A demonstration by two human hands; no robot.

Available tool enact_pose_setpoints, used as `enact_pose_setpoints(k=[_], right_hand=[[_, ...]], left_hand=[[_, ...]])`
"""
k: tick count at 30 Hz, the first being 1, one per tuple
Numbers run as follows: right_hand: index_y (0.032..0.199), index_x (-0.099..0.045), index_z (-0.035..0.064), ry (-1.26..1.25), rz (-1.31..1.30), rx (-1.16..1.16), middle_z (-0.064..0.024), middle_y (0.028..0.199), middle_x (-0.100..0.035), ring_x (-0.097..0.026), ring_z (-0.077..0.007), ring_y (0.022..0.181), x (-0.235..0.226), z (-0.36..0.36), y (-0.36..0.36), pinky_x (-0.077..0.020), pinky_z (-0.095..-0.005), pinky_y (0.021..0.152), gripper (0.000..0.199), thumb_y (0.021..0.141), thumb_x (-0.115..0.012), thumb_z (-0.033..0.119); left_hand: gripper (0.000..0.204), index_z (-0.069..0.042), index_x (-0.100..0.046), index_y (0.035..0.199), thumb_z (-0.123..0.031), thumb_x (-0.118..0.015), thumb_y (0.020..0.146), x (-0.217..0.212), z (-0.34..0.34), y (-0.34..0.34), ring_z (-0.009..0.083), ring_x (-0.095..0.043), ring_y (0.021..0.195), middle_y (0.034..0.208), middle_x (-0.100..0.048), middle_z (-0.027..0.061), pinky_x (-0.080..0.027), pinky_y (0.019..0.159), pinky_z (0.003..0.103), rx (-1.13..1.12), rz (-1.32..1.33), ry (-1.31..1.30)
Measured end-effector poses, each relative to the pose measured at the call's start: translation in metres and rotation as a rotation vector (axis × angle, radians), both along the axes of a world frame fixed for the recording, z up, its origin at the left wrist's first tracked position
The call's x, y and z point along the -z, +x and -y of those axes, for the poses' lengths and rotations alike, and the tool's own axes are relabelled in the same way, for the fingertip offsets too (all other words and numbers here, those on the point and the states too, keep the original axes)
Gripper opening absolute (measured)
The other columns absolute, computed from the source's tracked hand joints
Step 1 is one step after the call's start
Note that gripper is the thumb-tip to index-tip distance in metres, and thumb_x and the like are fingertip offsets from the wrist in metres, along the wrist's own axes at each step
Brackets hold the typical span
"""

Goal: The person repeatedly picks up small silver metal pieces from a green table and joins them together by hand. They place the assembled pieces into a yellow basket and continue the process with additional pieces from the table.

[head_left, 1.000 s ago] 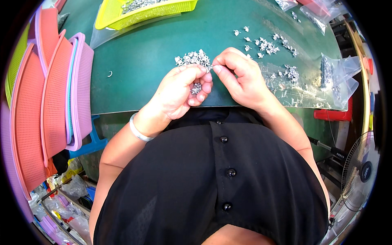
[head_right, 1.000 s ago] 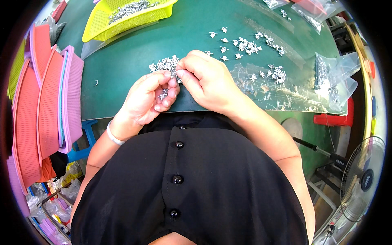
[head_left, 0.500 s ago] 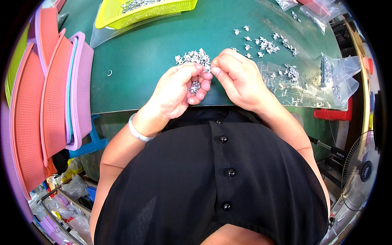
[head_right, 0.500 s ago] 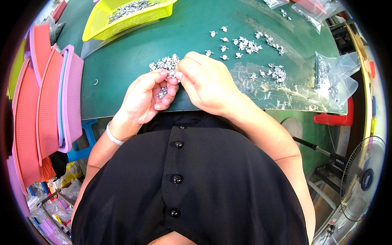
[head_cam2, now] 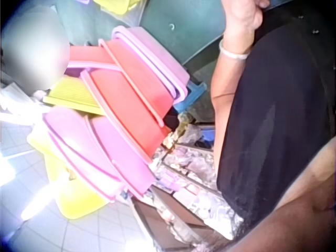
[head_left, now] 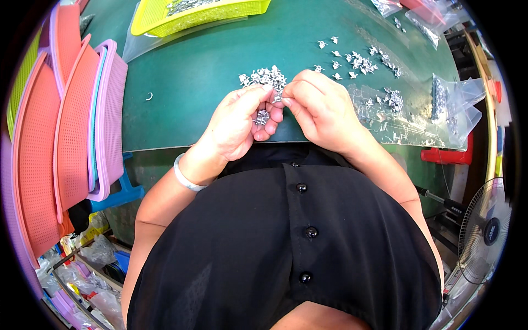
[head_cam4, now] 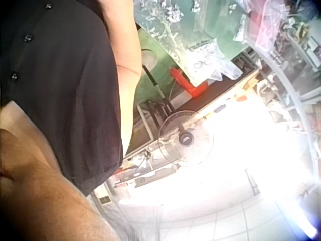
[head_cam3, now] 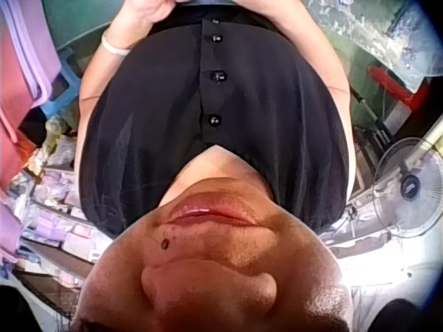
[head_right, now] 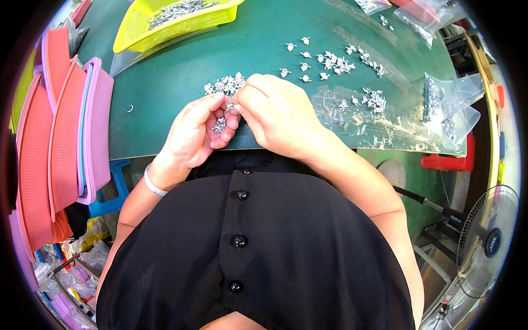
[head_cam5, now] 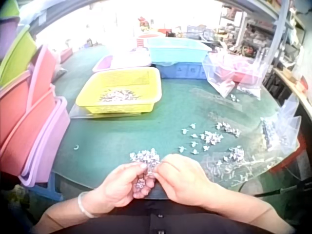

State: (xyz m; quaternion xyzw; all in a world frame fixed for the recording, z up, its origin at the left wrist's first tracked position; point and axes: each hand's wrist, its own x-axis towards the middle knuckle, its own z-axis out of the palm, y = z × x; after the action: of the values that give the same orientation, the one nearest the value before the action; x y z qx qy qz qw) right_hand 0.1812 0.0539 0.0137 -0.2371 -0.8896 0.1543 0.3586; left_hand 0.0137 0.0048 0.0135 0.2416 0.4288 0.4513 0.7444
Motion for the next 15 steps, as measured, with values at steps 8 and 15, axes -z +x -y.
enact_pose_setpoints(k=[8, 15], right_hand=[[0.081, -0.055, 0.0048, -0.007, 0.007, -0.006, -0.0085, 0.075, -0.053, -0.055, -0.0268, 0.070, -0.0003, 0.0009, -0.0023, -0.0460, -0.0345, 0.060, 0.010, 0.073, -0.060, 0.006], [0.084, -0.057, 0.0040, -0.138, -0.041, 0.058, -0.0091, 0.077, -0.054, -0.056, -0.0285, 0.072, 0.0063, -0.0044, -0.0011, -0.0463, -0.0357, 0.062, 0.009, 0.075, -0.059, 0.007]], left_hand=[[0.024, -0.001, -0.054, 0.089, -0.022, -0.044, 0.092, 0.0015, 0.0021, -0.0020, 0.0105, -0.047, 0.053, 0.070, -0.054, 0.0065, -0.031, 0.040, 0.019, 0.001, -0.003, 0.029], [0.020, -0.002, -0.053, 0.088, -0.021, -0.048, 0.090, 0.0037, 0.0015, -0.0098, 0.0083, -0.047, 0.057, 0.074, -0.054, 0.0059, -0.033, 0.041, 0.017, -0.008, 0.035, 0.040]])
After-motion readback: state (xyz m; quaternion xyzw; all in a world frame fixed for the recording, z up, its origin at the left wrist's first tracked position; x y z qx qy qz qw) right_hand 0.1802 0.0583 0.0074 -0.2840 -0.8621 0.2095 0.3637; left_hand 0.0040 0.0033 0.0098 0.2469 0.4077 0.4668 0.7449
